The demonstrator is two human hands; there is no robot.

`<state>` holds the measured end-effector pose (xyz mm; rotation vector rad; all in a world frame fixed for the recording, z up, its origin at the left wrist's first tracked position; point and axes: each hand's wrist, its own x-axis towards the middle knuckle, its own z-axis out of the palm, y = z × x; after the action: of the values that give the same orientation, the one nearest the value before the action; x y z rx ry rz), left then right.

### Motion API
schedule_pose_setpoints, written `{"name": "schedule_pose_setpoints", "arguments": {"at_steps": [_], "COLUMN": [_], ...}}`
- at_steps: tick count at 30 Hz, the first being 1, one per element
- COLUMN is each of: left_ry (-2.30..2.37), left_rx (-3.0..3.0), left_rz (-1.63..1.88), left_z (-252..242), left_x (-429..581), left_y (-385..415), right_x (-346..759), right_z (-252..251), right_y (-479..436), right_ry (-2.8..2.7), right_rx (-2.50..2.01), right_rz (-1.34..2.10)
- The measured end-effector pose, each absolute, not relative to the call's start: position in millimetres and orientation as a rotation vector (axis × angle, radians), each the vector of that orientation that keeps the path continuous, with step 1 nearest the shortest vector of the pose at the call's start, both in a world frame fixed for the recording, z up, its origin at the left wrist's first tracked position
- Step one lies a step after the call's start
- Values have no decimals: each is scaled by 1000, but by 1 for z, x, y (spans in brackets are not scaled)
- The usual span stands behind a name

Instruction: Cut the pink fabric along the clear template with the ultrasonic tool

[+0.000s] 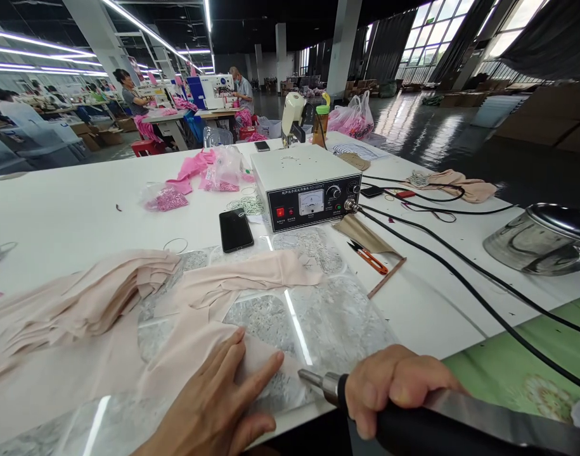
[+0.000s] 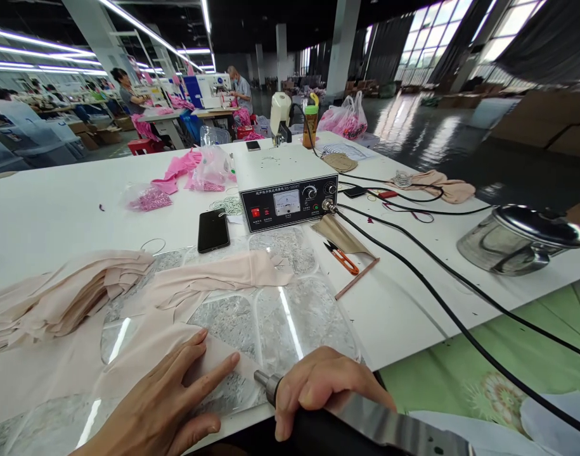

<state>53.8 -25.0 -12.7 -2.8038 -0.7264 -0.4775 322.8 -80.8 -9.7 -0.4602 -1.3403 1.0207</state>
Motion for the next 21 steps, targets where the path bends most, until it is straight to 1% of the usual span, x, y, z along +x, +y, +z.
{"name": "schedule_pose_setpoints", "arguments": {"at_steps": [3, 8, 15, 21], "left_ry": [-757, -776, -828, -842], "left_rx": [-2774, -2788, -2856, -2852], "left_rz": [-535, -505, -537, -587], "left_z": [-15, -19, -21, -23], "left_x": [59, 56, 53, 57], "left_y": [-26, -31, -33, -36], "right_x": [328, 325, 323, 322], "right_z": [-22, -32, -24, -18], "right_y": [-73, -72, -81, -81], "right_ry": [-1418, -1331, -1315, -1407], "right_rx": [-312, -325, -472, -424], "right_rz": [1077, 1028, 975, 943]}}
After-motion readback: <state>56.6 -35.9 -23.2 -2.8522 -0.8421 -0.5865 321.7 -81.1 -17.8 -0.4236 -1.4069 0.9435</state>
